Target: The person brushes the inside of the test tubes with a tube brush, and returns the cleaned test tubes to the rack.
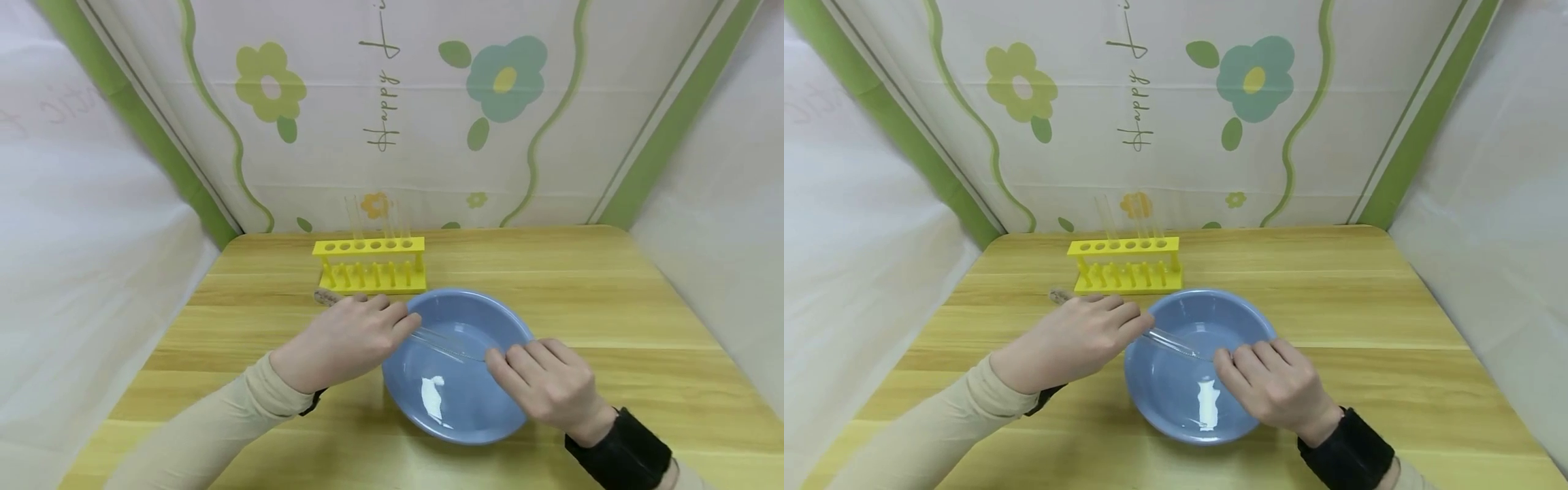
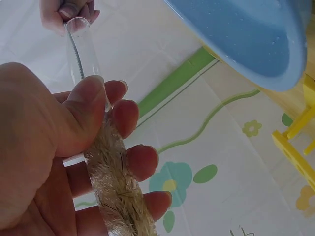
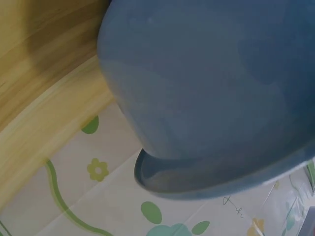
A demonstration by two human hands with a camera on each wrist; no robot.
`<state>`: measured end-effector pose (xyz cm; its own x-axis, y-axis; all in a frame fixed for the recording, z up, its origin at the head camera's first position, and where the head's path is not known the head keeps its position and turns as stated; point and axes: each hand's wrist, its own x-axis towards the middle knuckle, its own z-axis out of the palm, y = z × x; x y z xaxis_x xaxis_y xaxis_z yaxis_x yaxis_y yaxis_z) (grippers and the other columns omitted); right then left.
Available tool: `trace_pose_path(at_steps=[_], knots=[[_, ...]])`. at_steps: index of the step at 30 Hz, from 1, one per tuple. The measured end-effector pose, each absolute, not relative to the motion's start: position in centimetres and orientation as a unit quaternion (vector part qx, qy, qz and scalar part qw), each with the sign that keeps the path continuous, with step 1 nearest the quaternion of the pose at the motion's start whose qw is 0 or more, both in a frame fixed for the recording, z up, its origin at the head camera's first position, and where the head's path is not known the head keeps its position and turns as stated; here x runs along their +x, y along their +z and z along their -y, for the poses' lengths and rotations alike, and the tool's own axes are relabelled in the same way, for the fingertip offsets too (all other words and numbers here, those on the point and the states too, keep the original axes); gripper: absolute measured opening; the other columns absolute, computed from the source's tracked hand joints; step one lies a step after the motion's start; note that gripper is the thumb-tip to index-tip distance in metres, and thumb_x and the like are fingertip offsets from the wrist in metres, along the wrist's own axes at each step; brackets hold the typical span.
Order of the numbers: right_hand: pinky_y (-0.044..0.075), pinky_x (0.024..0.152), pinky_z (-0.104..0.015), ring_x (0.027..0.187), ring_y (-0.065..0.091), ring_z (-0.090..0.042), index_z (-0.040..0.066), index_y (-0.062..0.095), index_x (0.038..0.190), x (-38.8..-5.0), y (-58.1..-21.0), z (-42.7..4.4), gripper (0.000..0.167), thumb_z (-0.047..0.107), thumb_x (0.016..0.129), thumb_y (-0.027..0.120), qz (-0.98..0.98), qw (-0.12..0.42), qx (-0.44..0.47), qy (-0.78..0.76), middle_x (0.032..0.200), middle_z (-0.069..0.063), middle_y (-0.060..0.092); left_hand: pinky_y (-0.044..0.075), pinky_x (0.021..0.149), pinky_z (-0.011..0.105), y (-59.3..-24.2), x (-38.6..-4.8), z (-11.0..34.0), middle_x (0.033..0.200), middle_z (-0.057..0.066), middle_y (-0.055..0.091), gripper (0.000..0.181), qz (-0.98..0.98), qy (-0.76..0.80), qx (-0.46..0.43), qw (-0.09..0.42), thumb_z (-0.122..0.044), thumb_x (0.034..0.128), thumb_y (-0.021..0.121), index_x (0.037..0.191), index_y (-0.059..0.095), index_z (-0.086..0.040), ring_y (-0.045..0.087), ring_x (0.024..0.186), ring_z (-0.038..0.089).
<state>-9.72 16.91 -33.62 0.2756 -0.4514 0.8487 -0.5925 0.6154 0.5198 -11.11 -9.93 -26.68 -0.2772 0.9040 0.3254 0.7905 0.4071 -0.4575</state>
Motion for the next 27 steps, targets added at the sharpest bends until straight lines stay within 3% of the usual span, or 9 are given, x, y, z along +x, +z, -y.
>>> trace_pose_path(at_steps=[11,19,21,24,27], knots=[[0.031,0.034,-0.026,0.040,0.039,-0.017,-0.001,0.060,0.073,-9.4,-33.6,-16.2,0.022,-0.008,0.091,0.049,0.635,0.646,0.417,0.075,0.055,-0.005,0.043,0.052,0.052,0.027,-26.5,-11.0,10.1,0.085,0.004,0.065,0.013,0.794,0.103,-0.523,0.292,-0.002,0.0883,0.068,0.100,0.065,-0.006,0.061,0.064,0.018],[0.016,0.036,-0.017,0.040,0.022,-0.008,0.003,0.064,0.076,-9.0,-34.2,-16.3,0.029,0.002,0.099,0.046,0.730,0.546,0.388,0.134,0.053,0.002,0.038,0.054,0.055,0.028,-26.3,-10.8,10.3,0.087,0.005,0.066,0.015,0.798,0.122,-0.510,0.298,-0.005,0.0895,0.069,0.105,0.067,-0.006,0.063,0.067,0.019],[0.022,0.035,-0.016,0.039,0.030,-0.007,0.005,0.065,0.079,-8.9,-34.5,-16.5,0.033,0.005,0.102,0.042,0.760,0.502,0.380,0.158,0.054,0.004,0.047,0.055,0.056,0.029,-26.3,-10.8,10.4,0.087,0.006,0.067,0.017,0.799,0.127,-0.507,0.299,-0.005,0.0898,0.069,0.107,0.067,-0.006,0.064,0.068,0.020],[0.038,0.037,-0.018,0.044,0.053,-0.010,0.007,0.067,0.083,-8.8,-34.8,-16.8,0.037,0.007,0.104,0.036,0.799,0.430,0.373,0.194,0.064,0.002,0.063,0.056,0.057,0.031,-26.4,-10.8,10.5,0.088,0.006,0.067,0.019,0.798,0.129,-0.503,0.304,-0.005,0.0891,0.070,0.108,0.068,-0.006,0.064,0.070,0.021],[0.042,0.040,-0.016,0.051,0.061,-0.011,0.009,0.067,0.084,-8.8,-34.9,-16.9,0.032,-0.002,0.095,0.039,0.818,0.376,0.371,0.227,0.073,0.002,0.069,0.056,0.057,0.033,-26.6,-11.0,10.7,0.087,0.007,0.067,0.020,0.798,0.123,-0.502,0.310,-0.004,0.0882,0.071,0.108,0.068,-0.005,0.065,0.071,0.023]])
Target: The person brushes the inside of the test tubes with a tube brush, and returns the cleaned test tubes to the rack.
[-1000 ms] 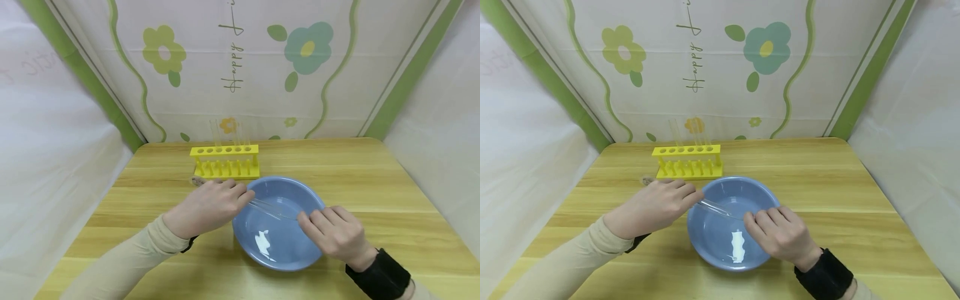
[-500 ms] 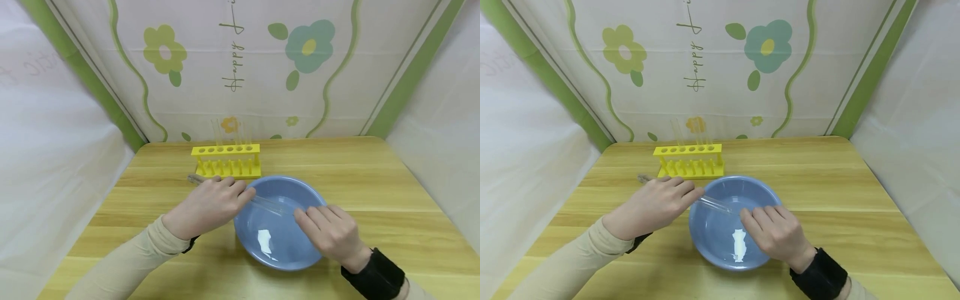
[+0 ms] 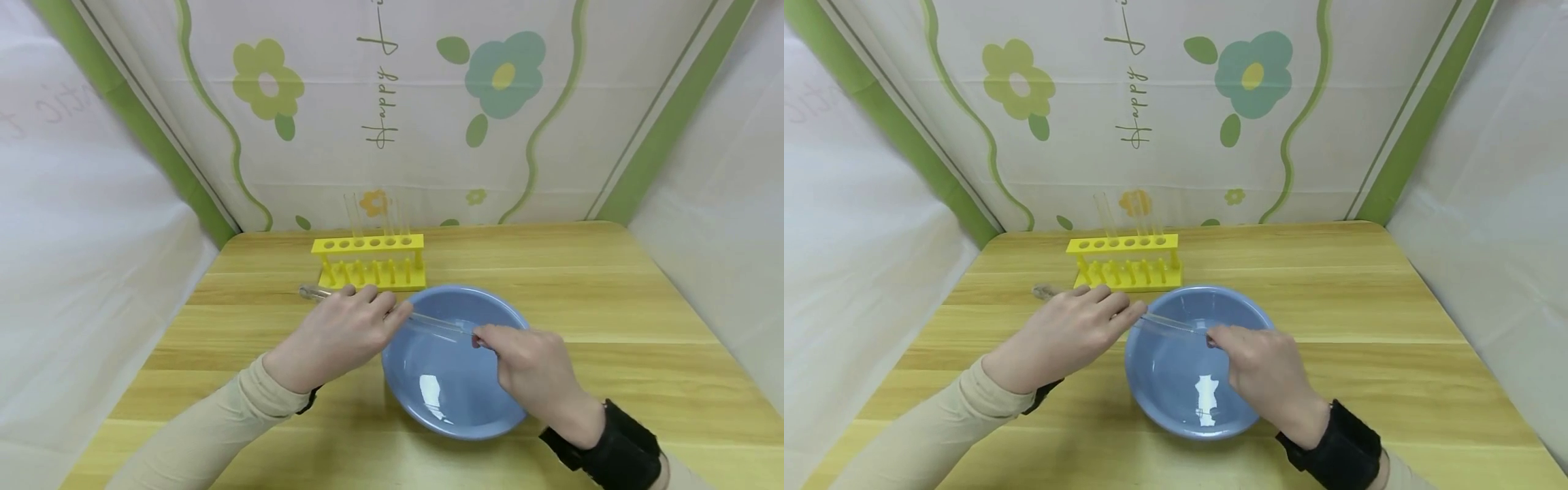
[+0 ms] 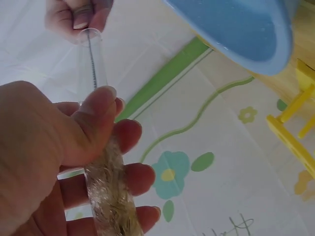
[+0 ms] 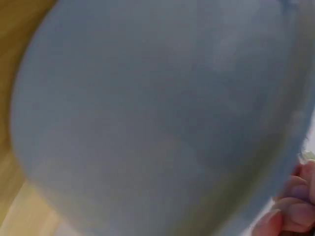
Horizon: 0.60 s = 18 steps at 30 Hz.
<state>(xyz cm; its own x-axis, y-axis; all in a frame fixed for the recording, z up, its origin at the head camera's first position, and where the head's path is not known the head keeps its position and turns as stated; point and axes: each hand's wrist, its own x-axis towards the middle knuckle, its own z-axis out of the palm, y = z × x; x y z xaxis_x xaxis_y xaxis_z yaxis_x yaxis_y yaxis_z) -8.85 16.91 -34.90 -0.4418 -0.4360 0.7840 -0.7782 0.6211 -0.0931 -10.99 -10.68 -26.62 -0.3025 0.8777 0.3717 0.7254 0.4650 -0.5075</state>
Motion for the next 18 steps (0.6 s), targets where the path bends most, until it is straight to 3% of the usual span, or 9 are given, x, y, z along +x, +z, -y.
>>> trace_pose_path(at_steps=[4,6,14,18], knots=[[0.041,0.043,-0.014,0.053,0.060,-0.007,0.013,0.067,0.083,-8.9,-34.6,-16.9,0.028,-0.012,0.078,0.056,0.828,0.336,0.370,0.255,0.074,0.007,0.068,0.056,0.058,0.033,-27.3,-11.5,11.0,0.087,0.007,0.067,0.020,0.796,0.114,-0.503,0.317,-0.004,0.0883,0.072,0.108,0.068,-0.006,0.065,0.070,0.023],[0.045,0.048,-0.016,0.058,0.061,-0.005,0.015,0.067,0.083,-8.9,-34.4,-16.8,0.029,-0.013,0.077,0.063,0.837,0.309,0.364,0.267,0.074,0.010,0.067,0.056,0.056,0.032,-27.5,-11.7,11.2,0.086,0.007,0.066,0.020,0.795,0.110,-0.504,0.319,-0.004,0.0889,0.071,0.109,0.068,-0.005,0.064,0.068,0.023],[0.037,0.046,-0.018,0.055,0.037,0.003,0.021,0.062,0.082,-8.7,-33.5,-17.2,0.031,-0.009,0.092,0.059,0.852,0.156,0.333,0.373,0.067,0.017,0.045,0.052,0.055,0.028,-27.5,-12.0,11.7,0.084,0.006,0.063,0.020,0.797,0.114,-0.501,0.317,-0.005,0.0909,0.070,0.111,0.067,-0.006,0.059,0.065,0.021],[0.035,0.045,-0.020,0.054,0.035,0.002,0.020,0.060,0.081,-8.8,-33.4,-17.6,0.031,-0.006,0.097,0.054,0.839,0.086,0.324,0.429,0.064,0.018,0.036,0.050,0.053,0.027,-27.4,-11.9,11.9,0.083,0.005,0.061,0.020,0.795,0.116,-0.500,0.322,-0.003,0.0899,0.070,0.109,0.067,-0.006,0.056,0.063,0.021]])
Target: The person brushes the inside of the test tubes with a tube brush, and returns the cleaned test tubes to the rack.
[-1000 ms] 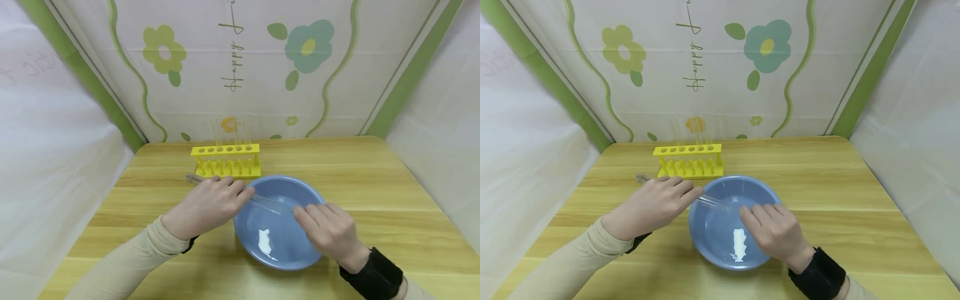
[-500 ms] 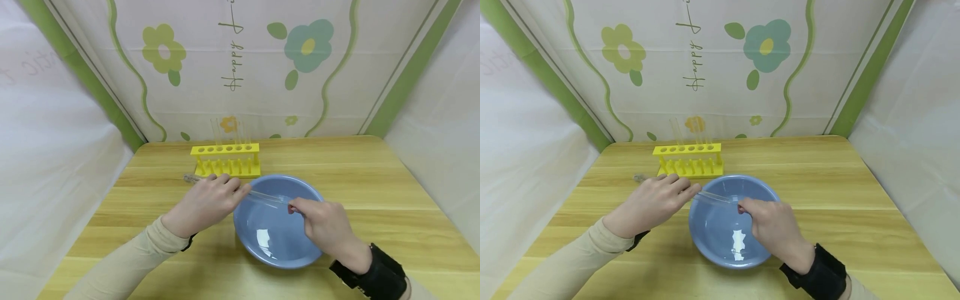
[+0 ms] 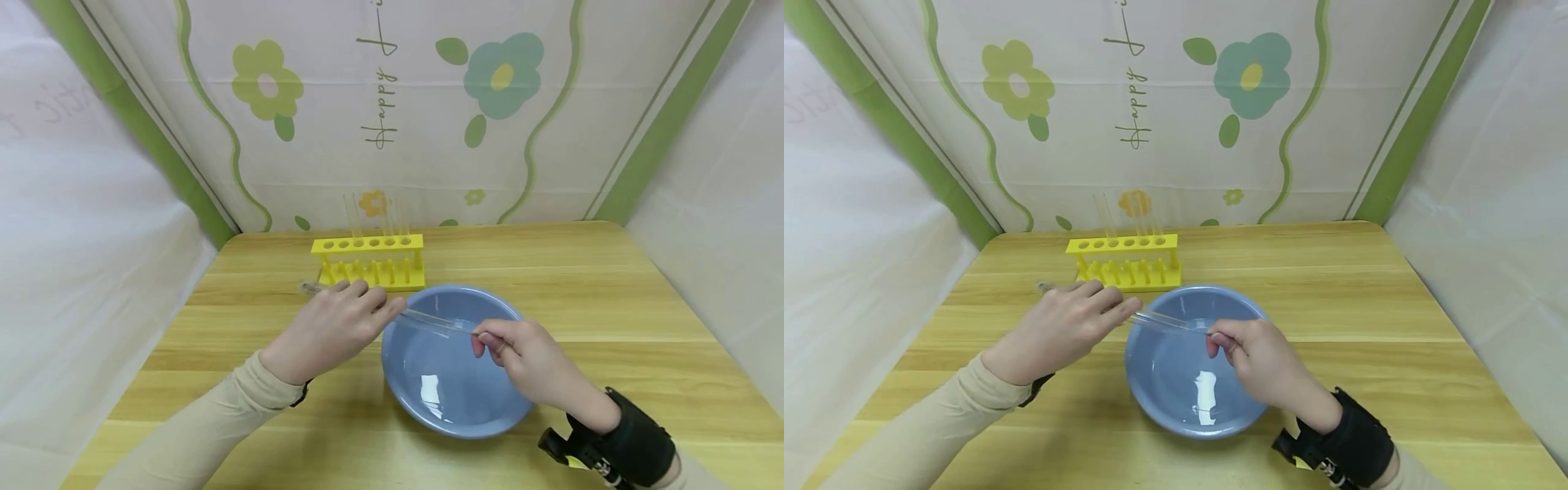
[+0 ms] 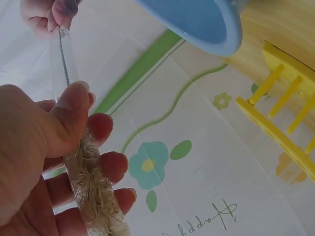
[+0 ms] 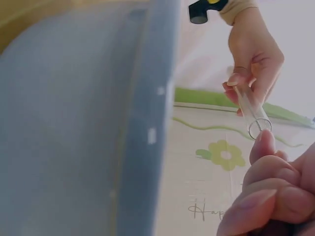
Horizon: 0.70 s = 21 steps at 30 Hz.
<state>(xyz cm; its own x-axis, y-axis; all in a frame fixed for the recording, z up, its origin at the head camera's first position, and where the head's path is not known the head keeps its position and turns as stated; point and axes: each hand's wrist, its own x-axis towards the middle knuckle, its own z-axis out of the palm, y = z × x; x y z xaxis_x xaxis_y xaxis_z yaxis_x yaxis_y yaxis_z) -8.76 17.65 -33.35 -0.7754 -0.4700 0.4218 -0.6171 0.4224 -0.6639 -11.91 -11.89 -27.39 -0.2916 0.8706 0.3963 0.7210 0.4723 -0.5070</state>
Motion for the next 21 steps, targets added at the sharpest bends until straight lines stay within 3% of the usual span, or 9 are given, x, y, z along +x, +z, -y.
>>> trace_pose_path(at_steps=[4,14,21], knots=[[0.034,0.045,-0.021,0.053,0.035,0.000,0.016,0.061,0.081,-8.9,-33.3,-18.1,0.029,-0.003,0.100,0.050,0.829,0.047,0.318,0.458,0.063,0.017,0.035,0.049,0.053,0.026,-27.3,-11.9,12.0,0.082,0.006,0.060,0.023,0.797,0.118,-0.497,0.322,0.001,0.0884,0.070,0.110,0.066,-0.006,0.054,0.063,0.020],[0.036,0.046,-0.023,0.053,0.039,-0.003,0.014,0.061,0.081,-9.1,-33.3,-18.7,0.029,-0.001,0.102,0.048,0.826,0.017,0.307,0.472,0.062,0.015,0.038,0.050,0.048,0.027,-27.2,-12.1,12.4,0.082,0.005,0.061,0.026,0.802,0.111,-0.487,0.329,0.000,0.0890,0.070,0.114,0.069,-0.009,0.058,0.064,0.021],[0.035,0.044,-0.023,0.052,0.039,-0.004,0.014,0.062,0.082,-9.3,-33.4,-19.2,0.030,0.000,0.103,0.045,0.821,0.000,0.306,0.482,0.062,0.014,0.038,0.053,0.053,0.030,-27.1,-12.3,12.7,0.083,0.006,0.062,0.024,0.805,0.113,-0.484,0.323,0.000,0.0900,0.069,0.113,0.069,-0.008,0.058,0.066,0.022]])
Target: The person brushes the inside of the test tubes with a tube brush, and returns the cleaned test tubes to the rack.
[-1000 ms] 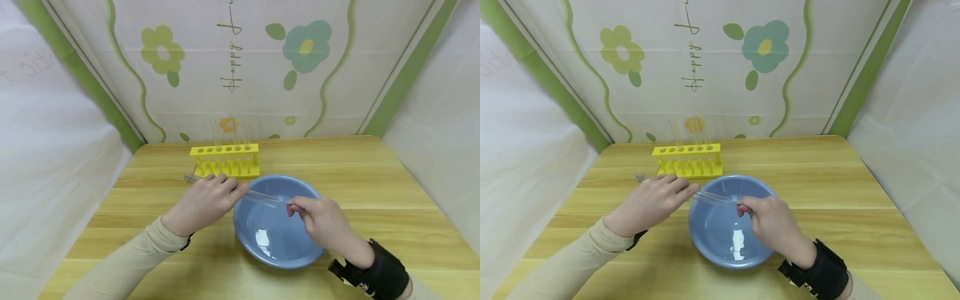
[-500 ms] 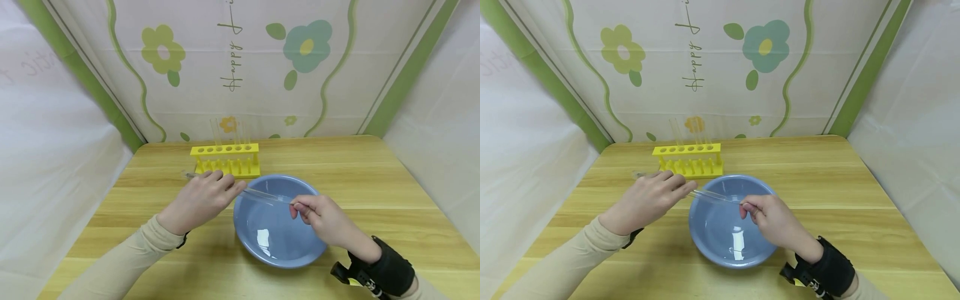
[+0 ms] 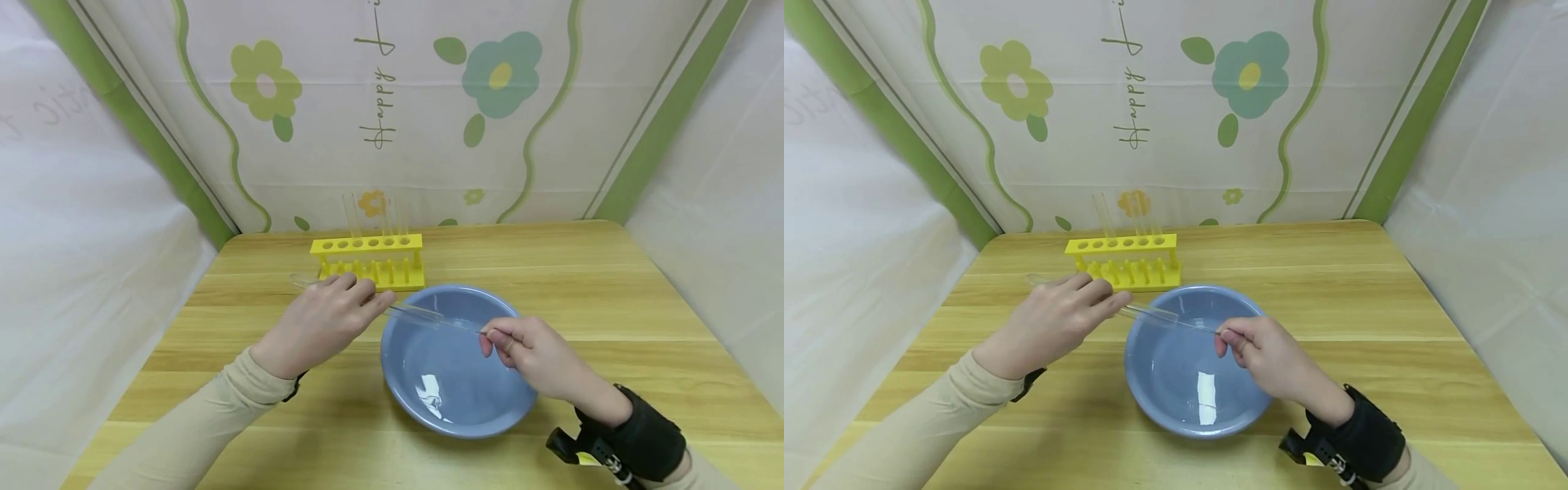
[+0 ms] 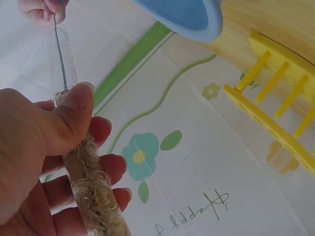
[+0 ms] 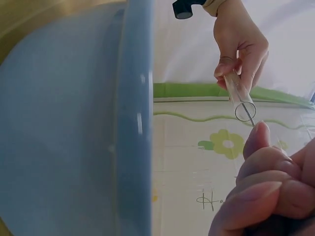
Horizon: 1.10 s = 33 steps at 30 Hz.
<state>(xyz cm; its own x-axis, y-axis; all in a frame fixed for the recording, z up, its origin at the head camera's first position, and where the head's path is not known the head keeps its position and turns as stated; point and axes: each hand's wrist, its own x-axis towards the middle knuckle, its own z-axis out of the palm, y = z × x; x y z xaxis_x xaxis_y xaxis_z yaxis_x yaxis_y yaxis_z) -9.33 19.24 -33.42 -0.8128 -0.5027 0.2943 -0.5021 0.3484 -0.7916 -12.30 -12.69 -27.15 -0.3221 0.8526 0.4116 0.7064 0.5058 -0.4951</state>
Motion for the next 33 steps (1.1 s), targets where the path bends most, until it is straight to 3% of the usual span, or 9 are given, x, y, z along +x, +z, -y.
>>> trace_pose_path(at_steps=[17,22,33], knots=[[0.036,0.045,-0.024,0.052,0.041,-0.007,0.016,0.061,0.082,-9.4,-33.4,-20.1,0.031,0.000,0.103,0.044,-0.817,0.005,-0.308,-0.488,0.061,0.012,0.040,0.049,0.050,0.027,-26.9,-12.4,13.4,0.081,0.006,0.059,0.021,0.810,0.114,-0.478,0.320,-0.009,0.0924,0.069,0.113,0.069,-0.010,0.053,0.064,0.022],[0.036,0.044,-0.024,0.052,0.041,-0.008,0.012,0.061,0.081,-9.4,-33.5,-20.4,0.030,-0.001,0.103,0.045,-0.813,0.007,-0.309,-0.493,0.061,0.011,0.040,0.047,0.050,0.027,-26.9,-12.5,13.5,0.080,0.006,0.058,0.021,0.809,0.114,-0.476,0.325,-0.007,0.0917,0.070,0.112,0.069,-0.010,0.052,0.063,0.021],[0.034,0.043,-0.024,0.051,0.041,-0.007,0.015,0.061,0.082,-9.3,-33.9,-21.3,0.030,0.000,0.103,0.046,-0.822,0.006,-0.293,-0.489,0.061,0.011,0.039,0.041,0.046,0.024,-26.9,-12.8,13.6,0.078,0.005,0.056,0.025,0.811,0.111,-0.476,0.320,0.000,0.0883,0.071,0.111,0.069,-0.011,0.047,0.060,0.019]])
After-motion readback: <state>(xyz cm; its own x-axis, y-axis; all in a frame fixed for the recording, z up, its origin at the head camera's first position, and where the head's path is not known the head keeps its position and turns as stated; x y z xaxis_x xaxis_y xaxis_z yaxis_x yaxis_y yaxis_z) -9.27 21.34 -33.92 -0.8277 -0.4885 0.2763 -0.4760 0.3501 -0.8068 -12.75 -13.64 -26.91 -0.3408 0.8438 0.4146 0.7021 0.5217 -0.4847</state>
